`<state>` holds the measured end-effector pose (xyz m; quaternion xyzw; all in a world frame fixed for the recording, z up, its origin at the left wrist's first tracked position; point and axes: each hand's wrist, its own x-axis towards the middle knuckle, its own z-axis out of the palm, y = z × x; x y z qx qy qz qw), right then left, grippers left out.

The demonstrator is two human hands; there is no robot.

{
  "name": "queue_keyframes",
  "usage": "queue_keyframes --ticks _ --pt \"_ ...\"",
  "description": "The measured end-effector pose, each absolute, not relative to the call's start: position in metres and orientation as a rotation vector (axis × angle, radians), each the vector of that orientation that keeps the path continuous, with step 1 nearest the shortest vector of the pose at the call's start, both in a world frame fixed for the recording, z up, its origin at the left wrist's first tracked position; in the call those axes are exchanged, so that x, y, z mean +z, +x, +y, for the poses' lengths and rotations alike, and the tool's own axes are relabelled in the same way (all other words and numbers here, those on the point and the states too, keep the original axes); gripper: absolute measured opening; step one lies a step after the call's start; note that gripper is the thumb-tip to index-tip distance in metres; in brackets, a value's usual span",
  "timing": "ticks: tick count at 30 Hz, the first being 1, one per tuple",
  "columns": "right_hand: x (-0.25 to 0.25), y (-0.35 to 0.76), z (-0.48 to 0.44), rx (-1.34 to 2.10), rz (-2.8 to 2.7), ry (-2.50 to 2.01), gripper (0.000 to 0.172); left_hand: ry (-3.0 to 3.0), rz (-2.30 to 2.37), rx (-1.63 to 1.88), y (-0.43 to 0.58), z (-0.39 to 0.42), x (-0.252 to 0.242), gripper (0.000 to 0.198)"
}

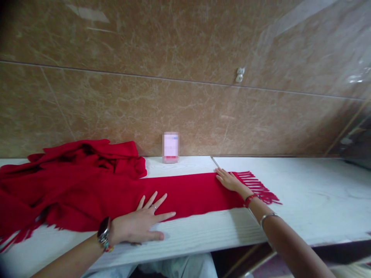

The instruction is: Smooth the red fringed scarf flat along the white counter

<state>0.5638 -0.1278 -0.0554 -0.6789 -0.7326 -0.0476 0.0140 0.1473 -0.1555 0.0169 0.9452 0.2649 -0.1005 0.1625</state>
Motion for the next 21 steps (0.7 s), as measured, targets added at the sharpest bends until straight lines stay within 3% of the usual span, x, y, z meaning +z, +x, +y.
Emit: queue_keyframes --ticks 6,10,14,21 --pt "-0.039 0.559 -0.132 -0.158 -2.073 -2.212 0.048 2.668 0.797 -0.285 0.148 -0.156 0.021 0.053" --pt "-0.021 0.479 -0.141 -0.096 -2.317 -1.723 0.049 2.778 0.863 -0.051 0.155 -0.144 0.017 0.051" --pt "-0.015 0.418 -0.148 -0.052 -2.483 -1.542 0.051 2.877 1.154 0.272 0.164 -0.117 0.002 0.049" --pt "-0.033 0.458 -0.136 -0.086 -2.513 -1.732 0.048 2.775 1.385 0.037 0.163 -0.089 -0.020 0.056"
